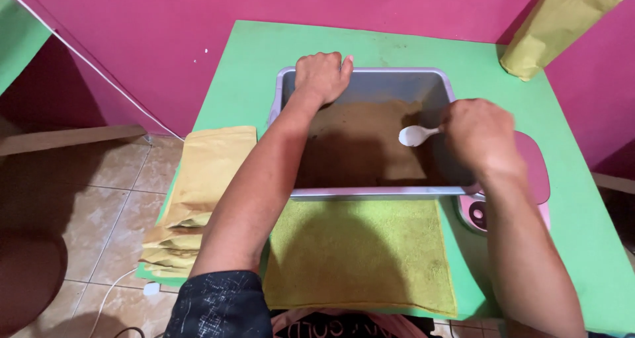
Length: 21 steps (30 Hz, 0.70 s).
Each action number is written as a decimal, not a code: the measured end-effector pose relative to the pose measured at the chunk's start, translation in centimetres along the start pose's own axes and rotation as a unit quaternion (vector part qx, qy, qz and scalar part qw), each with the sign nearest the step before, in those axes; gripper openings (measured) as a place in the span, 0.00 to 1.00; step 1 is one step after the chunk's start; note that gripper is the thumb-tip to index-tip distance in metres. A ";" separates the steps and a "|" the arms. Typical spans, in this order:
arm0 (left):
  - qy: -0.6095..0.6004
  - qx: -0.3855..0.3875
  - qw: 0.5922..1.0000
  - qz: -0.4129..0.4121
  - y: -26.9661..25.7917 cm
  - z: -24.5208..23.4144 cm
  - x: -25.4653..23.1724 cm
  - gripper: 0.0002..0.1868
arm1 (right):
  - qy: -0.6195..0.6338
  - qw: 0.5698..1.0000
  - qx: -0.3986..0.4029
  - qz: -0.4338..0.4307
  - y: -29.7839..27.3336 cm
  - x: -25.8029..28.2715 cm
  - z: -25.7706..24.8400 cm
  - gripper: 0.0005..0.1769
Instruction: Mixing coffee powder in a tray using a plastic spoon and organizing paper bags for packaging.
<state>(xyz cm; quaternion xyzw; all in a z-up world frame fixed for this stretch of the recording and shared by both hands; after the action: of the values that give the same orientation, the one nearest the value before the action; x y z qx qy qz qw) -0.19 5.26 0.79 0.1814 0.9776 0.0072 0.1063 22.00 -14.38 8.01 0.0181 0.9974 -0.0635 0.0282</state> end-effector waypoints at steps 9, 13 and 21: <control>-0.012 -0.005 1.000 0.006 0.1 0.0 0.1 0.34 | 0.030 0.998 0.052 -0.019 0.2 1.8 -0.8 0.11; 0.011 0.000 1.000 0.001 0.3 0.2 0.0 0.35 | -0.052 0.999 -0.005 0.016 5.7 -0.4 2.3 0.16; 0.008 0.037 0.999 0.004 -1.9 -1.8 -1.1 0.37 | -0.089 0.993 -0.003 -0.074 14.7 6.6 3.7 0.15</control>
<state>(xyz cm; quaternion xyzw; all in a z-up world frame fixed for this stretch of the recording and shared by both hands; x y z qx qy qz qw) -0.29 3.10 2.70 0.1892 0.9773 -0.0274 0.0912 16.24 -0.04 2.16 -0.0619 0.9897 -0.0637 0.1122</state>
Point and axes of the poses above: each hand's wrist, its own y-axis towards the middle knuckle, its own z-axis out of the palm, x = y × z, the point moved 5 cm from there along y, towards the middle knuckle, and after that the axes turned 10 degrees about x, right-handed, at the moved point
